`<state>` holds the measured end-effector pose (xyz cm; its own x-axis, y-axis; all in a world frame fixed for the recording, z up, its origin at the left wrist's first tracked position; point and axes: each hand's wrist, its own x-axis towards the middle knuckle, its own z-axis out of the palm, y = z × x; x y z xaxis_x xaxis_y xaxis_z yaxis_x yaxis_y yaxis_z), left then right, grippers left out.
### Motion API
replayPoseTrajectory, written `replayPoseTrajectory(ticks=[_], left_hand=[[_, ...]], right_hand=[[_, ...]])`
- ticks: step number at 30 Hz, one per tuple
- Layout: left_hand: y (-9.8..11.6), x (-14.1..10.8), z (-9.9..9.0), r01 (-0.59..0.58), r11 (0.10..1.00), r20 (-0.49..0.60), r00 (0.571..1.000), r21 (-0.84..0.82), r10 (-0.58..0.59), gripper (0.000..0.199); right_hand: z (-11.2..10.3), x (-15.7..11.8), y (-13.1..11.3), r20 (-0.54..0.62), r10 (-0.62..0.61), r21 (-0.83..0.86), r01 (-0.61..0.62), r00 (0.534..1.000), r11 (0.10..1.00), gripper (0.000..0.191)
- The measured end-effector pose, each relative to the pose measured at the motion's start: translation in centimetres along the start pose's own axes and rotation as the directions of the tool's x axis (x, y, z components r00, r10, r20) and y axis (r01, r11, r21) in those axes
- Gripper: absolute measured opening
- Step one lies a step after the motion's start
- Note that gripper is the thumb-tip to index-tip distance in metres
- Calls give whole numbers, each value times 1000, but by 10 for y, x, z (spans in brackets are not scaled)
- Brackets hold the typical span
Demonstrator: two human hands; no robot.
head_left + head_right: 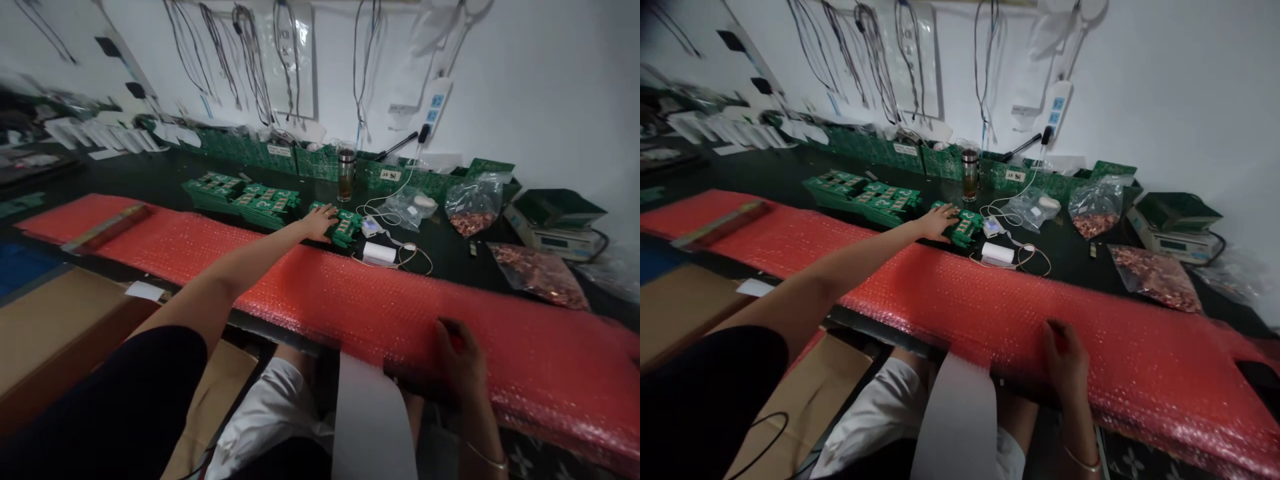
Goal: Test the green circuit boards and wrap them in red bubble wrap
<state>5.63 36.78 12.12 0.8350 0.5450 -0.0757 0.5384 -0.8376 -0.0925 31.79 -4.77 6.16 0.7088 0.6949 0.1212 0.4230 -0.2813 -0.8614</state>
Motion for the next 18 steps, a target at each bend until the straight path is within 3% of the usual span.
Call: replayPoseTrajectory(ticks=[4,8,11,13,15,17,18], left_hand=[[0,9,-4,-88,996,12,996,1,88,68],[1,6,-6,-102,977,-33,995,-188,98,56],[1,0,-16,-74,940,-118,992,-332,37,40],[1,-6,-31,-28,903,-234,969,-430,-81,28],[6,-12,-51,0,796,-376,881,-606,-287,19],[23,-20,-72,-78,547,-423,727,-833,-541,22],[37,-24,-81,-155,378,-380,662,-913,-646,23]], right_hand=[[3,0,3,-21,-34,-27,34,999,999,49],[7,0,8,-30,-101,-61,99,994,993,46],[6,0,10,-1,-118,-75,117,993,990,46],[0,1,5,31,-147,-78,148,989,986,46],[-8,3,-8,7,-210,-89,210,978,974,44],[-15,8,-32,-78,-282,-100,274,956,956,42],[-15,12,-47,-126,-307,-93,297,943,950,41]])
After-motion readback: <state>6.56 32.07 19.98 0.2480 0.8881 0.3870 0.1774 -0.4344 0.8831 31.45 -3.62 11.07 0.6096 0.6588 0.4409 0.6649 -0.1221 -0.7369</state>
